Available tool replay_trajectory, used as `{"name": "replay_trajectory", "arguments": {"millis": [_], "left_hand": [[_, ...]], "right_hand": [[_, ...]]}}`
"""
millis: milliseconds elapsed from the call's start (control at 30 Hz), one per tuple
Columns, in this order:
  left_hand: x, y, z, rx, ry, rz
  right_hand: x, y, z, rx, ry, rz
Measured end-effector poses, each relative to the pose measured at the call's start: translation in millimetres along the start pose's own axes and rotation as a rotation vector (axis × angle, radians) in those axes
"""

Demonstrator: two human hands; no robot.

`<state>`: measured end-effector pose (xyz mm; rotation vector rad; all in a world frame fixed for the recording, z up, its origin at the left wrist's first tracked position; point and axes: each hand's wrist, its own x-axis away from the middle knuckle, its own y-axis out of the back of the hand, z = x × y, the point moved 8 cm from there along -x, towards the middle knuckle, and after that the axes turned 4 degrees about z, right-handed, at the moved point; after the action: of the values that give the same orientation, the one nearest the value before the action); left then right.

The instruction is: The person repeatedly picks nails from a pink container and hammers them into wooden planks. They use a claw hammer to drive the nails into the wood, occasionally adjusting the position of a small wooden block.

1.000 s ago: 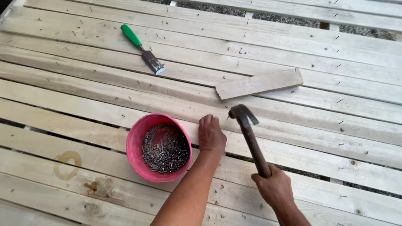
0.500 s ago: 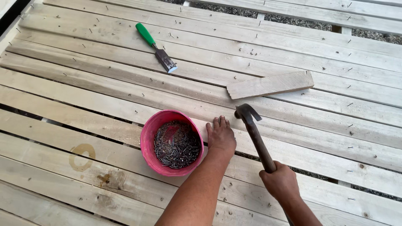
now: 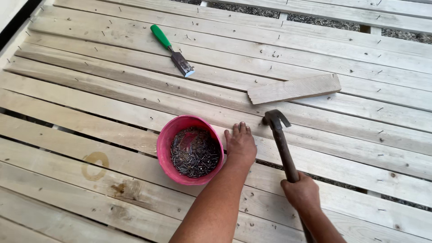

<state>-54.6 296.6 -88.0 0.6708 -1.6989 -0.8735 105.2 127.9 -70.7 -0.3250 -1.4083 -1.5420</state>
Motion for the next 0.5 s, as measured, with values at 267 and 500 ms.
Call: {"name": "replay_trajectory", "arguments": {"millis": [267, 500], "left_hand": [[17, 51, -3, 0.324, -0.163, -0.359], [82, 87, 135, 0.626, 0.204, -0.964]], "right_hand": [[8, 10, 0, -0.014, 0.014, -0.209], [13, 6, 0, 0.008, -0.062, -0.128]]}}
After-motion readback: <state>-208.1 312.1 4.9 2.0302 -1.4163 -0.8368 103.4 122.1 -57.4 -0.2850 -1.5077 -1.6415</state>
